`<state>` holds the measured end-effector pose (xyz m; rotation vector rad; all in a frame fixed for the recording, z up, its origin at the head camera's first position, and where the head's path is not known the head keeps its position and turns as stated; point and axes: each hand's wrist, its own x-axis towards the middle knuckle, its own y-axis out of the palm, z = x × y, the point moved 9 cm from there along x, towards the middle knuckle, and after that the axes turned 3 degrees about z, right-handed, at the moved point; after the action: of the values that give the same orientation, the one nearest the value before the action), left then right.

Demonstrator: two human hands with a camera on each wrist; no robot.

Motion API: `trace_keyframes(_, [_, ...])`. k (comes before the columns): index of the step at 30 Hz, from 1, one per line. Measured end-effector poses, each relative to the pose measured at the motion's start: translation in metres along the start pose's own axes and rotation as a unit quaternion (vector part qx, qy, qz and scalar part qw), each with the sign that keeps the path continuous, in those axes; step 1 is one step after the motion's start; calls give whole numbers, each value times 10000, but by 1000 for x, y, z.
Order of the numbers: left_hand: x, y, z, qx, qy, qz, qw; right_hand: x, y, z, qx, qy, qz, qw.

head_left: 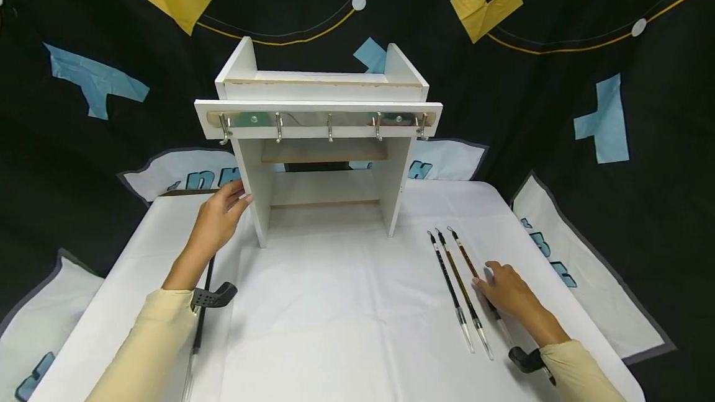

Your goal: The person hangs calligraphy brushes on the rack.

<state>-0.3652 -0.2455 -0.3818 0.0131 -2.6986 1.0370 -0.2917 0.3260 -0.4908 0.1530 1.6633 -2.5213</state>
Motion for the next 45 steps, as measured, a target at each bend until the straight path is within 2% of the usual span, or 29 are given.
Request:
trace_keyframes(4, [1, -5, 4, 10, -76, -11, 10000, 5, 5, 5, 20, -122, 5, 9999])
trace_keyframes(9, [3, -4, 8, -8, -85, 32, 10000, 4, 6, 5, -43, -114, 86, 9999])
trace_keyframes(16, [8, 0, 3, -3, 37, 122, 9999, 1, 7, -1, -70, 48, 78, 9999])
trace_keyframes(28, [6, -1, 0, 28, 83, 54, 9999, 1, 10, 9, -240, -172, -99, 9995])
trace_keyframes(38, [5, 1, 2, 20, 66, 30, 10000, 1, 8, 9, -80, -138, -109, 9998])
trace_keyframes(45, [5, 1, 3, 27, 105, 9, 9999, -1, -2, 9, 249, -173, -244, 9992])
